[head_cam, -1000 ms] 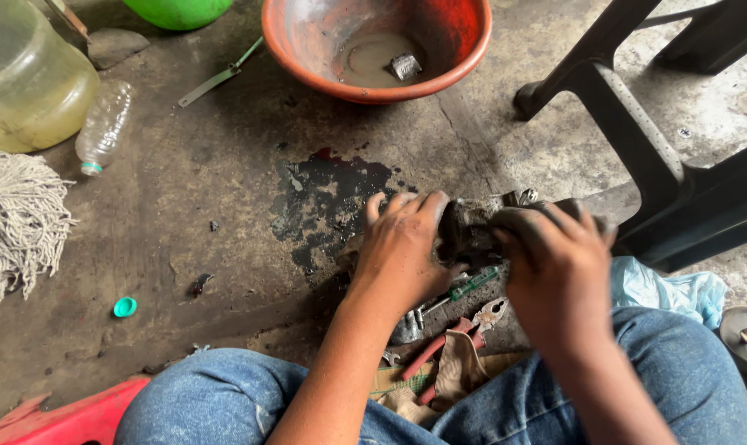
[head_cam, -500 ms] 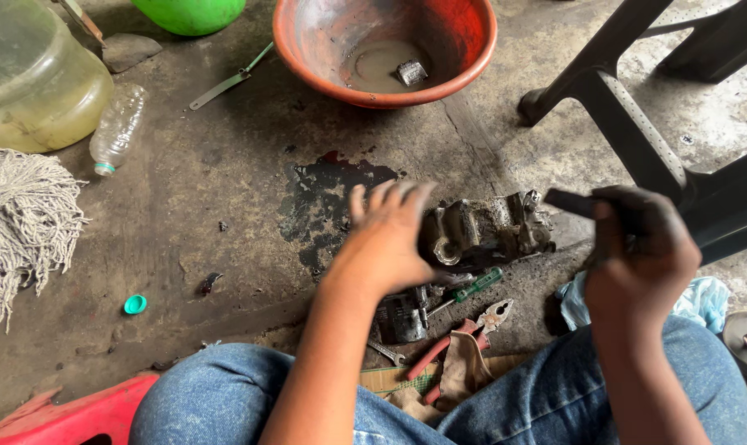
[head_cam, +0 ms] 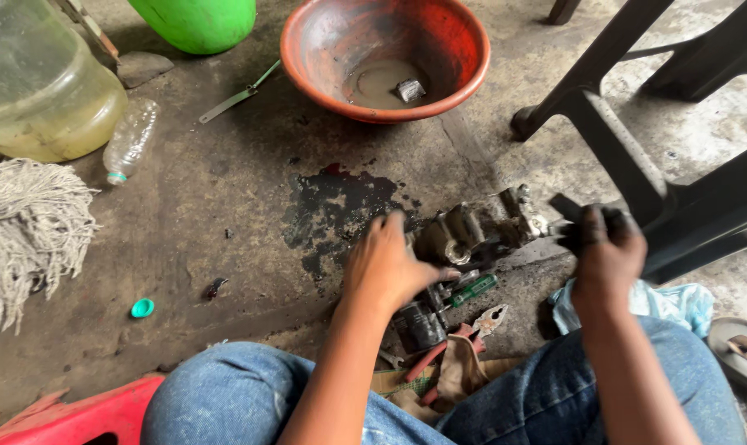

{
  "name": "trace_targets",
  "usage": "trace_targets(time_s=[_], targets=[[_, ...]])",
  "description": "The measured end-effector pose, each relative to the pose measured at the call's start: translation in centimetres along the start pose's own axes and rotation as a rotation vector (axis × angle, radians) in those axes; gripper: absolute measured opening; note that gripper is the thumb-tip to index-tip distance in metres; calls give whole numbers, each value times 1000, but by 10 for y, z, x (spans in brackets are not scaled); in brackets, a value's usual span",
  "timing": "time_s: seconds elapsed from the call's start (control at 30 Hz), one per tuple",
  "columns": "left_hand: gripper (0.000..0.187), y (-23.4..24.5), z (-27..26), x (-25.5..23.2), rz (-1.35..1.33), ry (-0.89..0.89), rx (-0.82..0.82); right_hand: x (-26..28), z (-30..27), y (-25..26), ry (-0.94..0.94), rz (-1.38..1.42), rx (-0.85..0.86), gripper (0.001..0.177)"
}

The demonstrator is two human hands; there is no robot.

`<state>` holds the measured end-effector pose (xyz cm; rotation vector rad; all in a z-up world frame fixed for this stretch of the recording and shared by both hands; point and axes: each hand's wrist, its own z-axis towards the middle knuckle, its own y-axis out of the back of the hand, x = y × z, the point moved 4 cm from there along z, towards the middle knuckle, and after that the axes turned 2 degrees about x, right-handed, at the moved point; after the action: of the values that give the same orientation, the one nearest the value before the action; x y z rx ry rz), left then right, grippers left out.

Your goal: The person scrubs a dirty mechanical part, likely a starter motor, with a wire brush while sitting on a stool. They rotate the part to clean various surfaces, including the internal components, and use a rag to wipe away debris.

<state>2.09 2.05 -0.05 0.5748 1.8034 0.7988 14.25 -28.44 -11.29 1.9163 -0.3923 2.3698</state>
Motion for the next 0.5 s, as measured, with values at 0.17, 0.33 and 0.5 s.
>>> trace_targets(time_s=[0.17, 0.33, 0.5], targets=[[127, 7, -16, 7, 139, 142, 233, -31, 7, -10, 216, -201, 21, 17], [113, 1, -13, -1, 230, 40, 151, -28, 14, 1, -241, 147, -153, 27], [94, -5, -6, -7, 137, -9, 93, -29, 19, 15, -406, 163, -171, 36]])
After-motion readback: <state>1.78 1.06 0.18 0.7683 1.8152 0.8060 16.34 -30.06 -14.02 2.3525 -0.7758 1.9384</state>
